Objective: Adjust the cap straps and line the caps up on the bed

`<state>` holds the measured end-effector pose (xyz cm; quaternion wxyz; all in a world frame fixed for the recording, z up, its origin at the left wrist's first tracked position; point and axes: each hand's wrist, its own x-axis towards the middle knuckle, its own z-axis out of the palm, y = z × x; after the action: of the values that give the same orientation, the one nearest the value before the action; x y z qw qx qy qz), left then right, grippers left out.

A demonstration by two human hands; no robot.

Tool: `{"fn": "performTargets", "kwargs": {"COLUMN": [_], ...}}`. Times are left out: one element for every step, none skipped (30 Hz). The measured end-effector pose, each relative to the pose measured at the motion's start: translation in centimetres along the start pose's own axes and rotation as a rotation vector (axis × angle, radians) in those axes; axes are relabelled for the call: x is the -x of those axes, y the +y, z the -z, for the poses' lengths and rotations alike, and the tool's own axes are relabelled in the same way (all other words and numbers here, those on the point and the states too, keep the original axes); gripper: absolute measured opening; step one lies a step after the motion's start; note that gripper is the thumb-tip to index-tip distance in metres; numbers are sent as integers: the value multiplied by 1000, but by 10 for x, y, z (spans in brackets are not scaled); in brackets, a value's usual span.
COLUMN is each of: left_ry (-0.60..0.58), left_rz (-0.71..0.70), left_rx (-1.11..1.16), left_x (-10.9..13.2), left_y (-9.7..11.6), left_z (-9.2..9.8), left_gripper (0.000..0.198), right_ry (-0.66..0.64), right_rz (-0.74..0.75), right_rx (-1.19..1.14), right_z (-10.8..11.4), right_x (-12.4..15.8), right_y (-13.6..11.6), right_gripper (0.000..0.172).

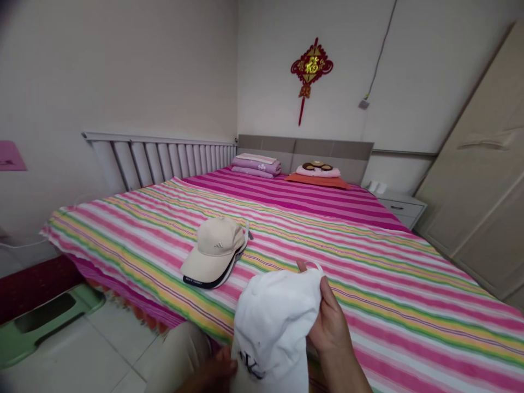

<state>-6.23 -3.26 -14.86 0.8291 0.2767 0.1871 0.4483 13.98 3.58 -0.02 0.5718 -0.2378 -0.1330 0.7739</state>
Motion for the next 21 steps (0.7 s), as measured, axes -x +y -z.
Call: {"fn": "performTargets", "kwargs": {"left_ry": [31,63,91,101,118,133,154,172,185,196,229,279,346,418,480,511,534,552,562,566,565], "left_rz": [-55,-113,-164,-194,-233,-272,-330,-389,-443,-489,-542,-560,-556,-530,-489,-465,-439,-414,-395,-379,-368], "left_rx": [-14,-34,-74,-123,-158,-181,-195,-198,-193,-189,-188,-186,-177,-157,-134,-126,-120,-116,-113,-111,-109], "left_x": [0,-1,-3,-5,-8,-12,-16,-21,-26,-30,-34,-37,-39,-40,-40,-38,-36,-33,-31,-28,-26], "left_y": [6,17,33,52,74,99,123,148,171,192,210,224,234,240,243,243,241,238,234,232,230], "left_z": [-2,-5,-9,-13,-16,-20,-22,-24,-23,-21,-17,-10,-1,9,20,31,41,50,58,63,67], "left_gripper": [31,29,29,34,38,44,46,47,48,49,50,50,48,47,48,49,51,53,53,53,53], "right_ry": [20,36,53,60,76,97,117,139,156,168,176,183,189,195,199,202,201,199,197,196,198], "right_rz": [32,69,105,118,115,90,58,28,1,-18,-32,-47,-65,-85,-109,-130,-150,-167,-179,-189,-197], "right_rx": [1,7,14,27,38,40,36,24,10,-3,-14,-21,-26,-31,-34,-37,-40,-42,-45,-46,-47], "right_z": [5,11,18,25,33,40,46,53,58,64,69,75,81,88,94,101,108,114,119,124,128], "right_x": [-4,-8,-11,-14,-16,-17,-17,-16,-15,-13,-11,-9,-7,-6,-5,-5,-4,-4,-4,-5,-5], "right_y": [0,0,1,2,3,6,8,12,16,21,25,30,34,38,40,43,44,45,45,46,46], "right_gripper": [35,32,29,27,25,25,25,25,25,25,25,25,27,28,29,30,31,32,34,34,34]}}
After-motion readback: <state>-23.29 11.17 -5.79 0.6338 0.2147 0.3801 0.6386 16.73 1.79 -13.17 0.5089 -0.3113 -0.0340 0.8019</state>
